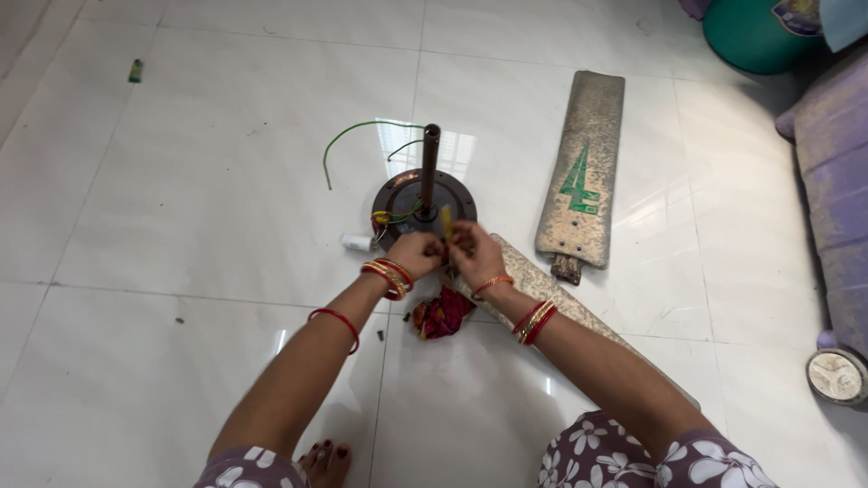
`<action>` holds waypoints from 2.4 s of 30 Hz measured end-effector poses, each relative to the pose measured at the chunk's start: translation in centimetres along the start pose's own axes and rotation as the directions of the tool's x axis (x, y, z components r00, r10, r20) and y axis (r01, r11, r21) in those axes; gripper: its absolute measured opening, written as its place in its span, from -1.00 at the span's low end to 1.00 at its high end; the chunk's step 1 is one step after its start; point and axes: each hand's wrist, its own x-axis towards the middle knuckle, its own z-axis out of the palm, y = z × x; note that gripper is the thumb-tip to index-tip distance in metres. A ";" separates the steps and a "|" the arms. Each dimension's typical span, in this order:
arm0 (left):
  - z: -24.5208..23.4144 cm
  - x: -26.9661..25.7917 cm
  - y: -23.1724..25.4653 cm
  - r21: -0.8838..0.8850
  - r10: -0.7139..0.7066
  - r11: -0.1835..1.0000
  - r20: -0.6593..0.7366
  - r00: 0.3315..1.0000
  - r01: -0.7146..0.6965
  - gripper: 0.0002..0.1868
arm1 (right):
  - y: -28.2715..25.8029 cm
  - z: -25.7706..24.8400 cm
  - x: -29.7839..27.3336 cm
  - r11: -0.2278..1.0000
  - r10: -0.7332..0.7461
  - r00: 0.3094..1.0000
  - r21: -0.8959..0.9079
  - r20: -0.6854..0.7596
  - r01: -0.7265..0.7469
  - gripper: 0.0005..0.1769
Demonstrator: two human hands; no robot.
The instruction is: The person works on a disassembled ceiling fan lying on the floor. They use a screwdriver to tighten screws on the fan motor housing and then wipe the fan blades with a cloth.
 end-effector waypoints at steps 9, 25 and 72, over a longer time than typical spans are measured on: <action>-1.7 -5.3 -5.7 0.258 -0.303 0.929 0.111 0.946 0.267 -0.68 | -0.9 4.4 -3.7 0.967 0.119 0.889 -0.255 0.443 -0.003 -0.57; -1.9 -3.2 -0.2 0.595 -0.006 0.800 0.140 0.990 -0.080 -0.74 | -0.8 1.8 -7.2 0.594 0.141 0.739 -0.653 0.659 0.470 -0.34; -4.5 -5.4 4.2 -0.617 -0.340 0.767 -0.152 0.928 0.180 -0.82 | -4.7 -11.5 3.5 0.943 0.046 0.992 0.332 -0.118 -0.004 -0.64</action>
